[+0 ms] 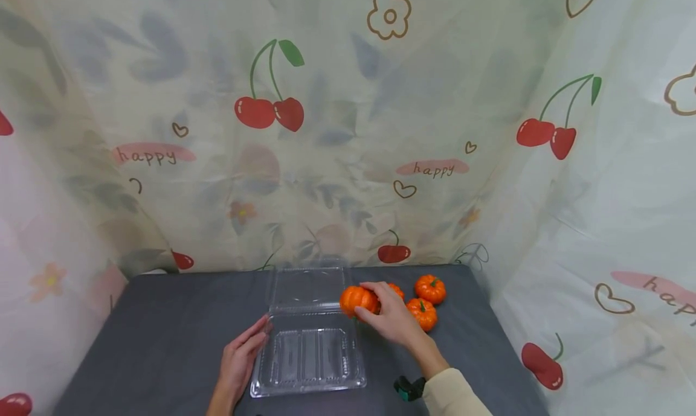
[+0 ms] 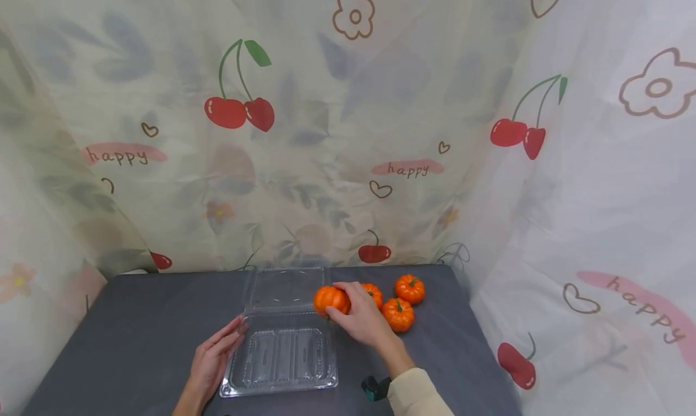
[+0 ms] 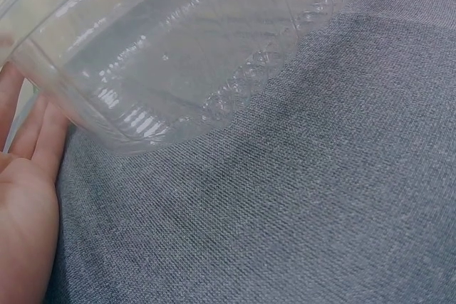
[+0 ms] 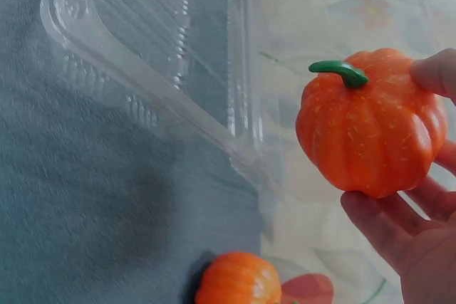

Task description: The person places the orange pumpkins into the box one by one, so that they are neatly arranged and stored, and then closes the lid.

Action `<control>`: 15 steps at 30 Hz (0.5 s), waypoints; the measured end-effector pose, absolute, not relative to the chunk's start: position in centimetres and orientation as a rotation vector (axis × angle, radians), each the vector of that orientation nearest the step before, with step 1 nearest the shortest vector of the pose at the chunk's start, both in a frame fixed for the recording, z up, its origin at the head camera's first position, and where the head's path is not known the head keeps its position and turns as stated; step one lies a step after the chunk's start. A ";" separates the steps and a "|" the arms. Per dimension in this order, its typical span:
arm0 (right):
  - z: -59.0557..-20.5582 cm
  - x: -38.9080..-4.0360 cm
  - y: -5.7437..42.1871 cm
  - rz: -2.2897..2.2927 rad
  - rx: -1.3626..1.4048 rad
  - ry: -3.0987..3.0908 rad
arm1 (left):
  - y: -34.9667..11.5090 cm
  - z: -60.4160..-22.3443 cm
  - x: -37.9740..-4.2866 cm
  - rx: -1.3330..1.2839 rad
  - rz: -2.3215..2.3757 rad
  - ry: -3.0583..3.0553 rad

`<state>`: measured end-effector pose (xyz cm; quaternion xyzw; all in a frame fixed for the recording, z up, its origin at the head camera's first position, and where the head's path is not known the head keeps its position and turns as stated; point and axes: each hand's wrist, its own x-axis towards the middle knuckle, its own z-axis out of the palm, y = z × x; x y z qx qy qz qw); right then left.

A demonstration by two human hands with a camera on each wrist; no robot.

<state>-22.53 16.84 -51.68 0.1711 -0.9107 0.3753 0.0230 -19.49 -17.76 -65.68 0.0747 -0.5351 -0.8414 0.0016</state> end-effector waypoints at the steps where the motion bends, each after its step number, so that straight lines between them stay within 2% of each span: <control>1: -51.9 -22.6 16.7 1.157 0.542 -2.821 | -17.8 -65.7 -19.5 0.239 -2.639 -1.678; 15: -54.7 -22.6 14.3 1.189 0.738 -2.742 | -17.8 -65.5 -19.4 0.269 -2.638 -1.707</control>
